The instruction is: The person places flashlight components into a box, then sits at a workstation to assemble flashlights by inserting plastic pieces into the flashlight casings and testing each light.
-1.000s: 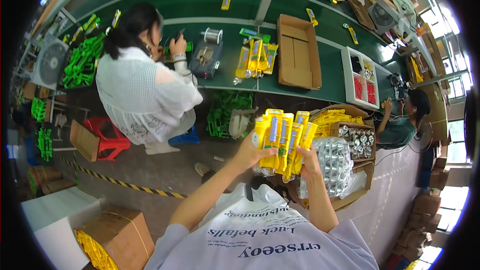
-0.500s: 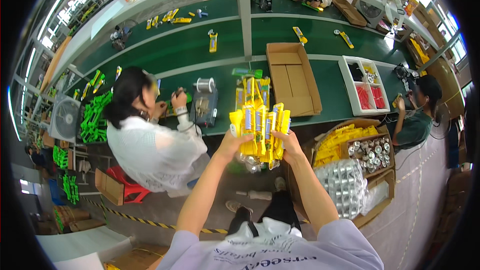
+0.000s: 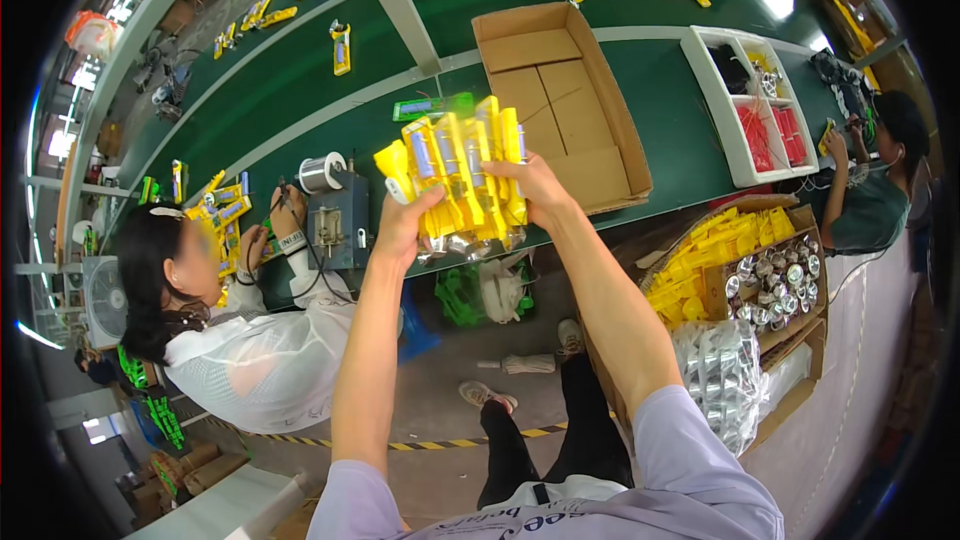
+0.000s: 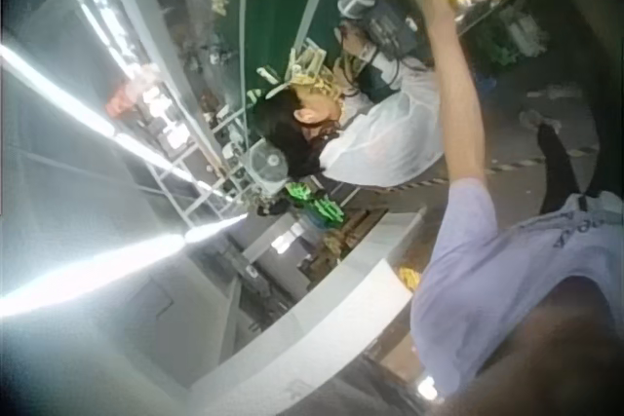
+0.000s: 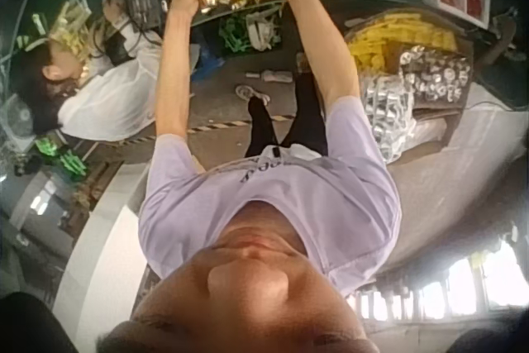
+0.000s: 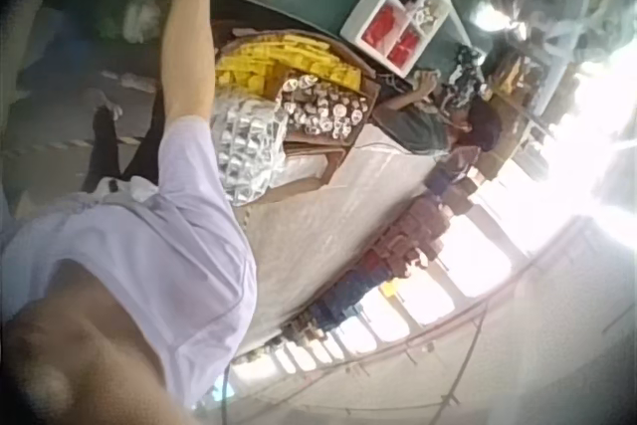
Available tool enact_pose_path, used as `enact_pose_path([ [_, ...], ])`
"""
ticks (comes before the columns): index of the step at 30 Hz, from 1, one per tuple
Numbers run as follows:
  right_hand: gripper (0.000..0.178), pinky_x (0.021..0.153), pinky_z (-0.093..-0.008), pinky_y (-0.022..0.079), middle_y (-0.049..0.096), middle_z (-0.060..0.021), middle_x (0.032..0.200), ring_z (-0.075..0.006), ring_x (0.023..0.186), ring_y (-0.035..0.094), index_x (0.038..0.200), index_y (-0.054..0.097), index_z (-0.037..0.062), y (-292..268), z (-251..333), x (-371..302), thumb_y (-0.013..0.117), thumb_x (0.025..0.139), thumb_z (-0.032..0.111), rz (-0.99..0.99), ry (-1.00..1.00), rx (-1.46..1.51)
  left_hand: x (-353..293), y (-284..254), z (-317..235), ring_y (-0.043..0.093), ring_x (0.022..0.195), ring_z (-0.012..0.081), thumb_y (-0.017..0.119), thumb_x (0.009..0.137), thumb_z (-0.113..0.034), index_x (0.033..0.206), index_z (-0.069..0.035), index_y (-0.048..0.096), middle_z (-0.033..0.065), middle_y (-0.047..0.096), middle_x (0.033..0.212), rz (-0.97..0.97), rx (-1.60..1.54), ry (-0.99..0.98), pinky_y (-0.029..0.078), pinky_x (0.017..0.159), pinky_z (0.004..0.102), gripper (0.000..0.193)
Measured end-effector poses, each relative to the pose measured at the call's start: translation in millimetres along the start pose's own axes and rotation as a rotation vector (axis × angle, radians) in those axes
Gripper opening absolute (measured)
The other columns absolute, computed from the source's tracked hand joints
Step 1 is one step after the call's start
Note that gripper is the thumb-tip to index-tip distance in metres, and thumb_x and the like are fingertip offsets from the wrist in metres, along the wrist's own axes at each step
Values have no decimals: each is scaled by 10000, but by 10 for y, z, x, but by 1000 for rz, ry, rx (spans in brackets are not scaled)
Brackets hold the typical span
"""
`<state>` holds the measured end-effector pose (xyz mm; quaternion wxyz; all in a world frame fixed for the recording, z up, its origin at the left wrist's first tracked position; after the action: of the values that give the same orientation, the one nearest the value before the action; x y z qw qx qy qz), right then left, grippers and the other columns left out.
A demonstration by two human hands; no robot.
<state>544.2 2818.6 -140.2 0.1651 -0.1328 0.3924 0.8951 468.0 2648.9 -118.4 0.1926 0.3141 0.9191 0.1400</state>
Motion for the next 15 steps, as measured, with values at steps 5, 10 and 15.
enact_pose_path([
  [5, 344, 770, -409, 592, 667, -133, 1066, -244, 915, 687, 1194, 558, -30, -513, 208, -77, 663, 877, 57, -9, 17, 35, 199, 512, 153, 623, 1029, 178, 749, 805, -81, 1281, -27, 503, 72, 617, 1174, 58, 32, 25, 515, 884, 332, 539],
  [10, 358, 811, -401, 581, 667, -133, 1080, -243, 930, 685, 1201, 559, -23, -744, 413, -196, 672, 874, 68, -70, 25, 32, 346, 727, 286, 609, 1044, 166, 753, 802, -93, 1291, -25, 490, 64, 609, 1175, 63, 64, 16, 505, 894, 327, 559],
  [15, 354, 814, -404, 580, 668, -132, 1080, -239, 936, 684, 1195, 558, -31, -666, 860, -359, 674, 872, 59, -66, 6, -3, 370, 1062, 92, 612, 1063, 177, 738, 817, -107, 1298, -21, 485, 71, 611, 1185, 98, 3, -23, 516, 896, 335, 551],
])
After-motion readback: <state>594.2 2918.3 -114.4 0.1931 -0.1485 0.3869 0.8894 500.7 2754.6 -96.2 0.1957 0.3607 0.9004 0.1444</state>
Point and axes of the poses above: each hand's wrist, its own x-axis towards the middle knuckle, its own y-axis out of the palm, z = x × y, the point moved 5 cm from there along x, towards the middle knuckle
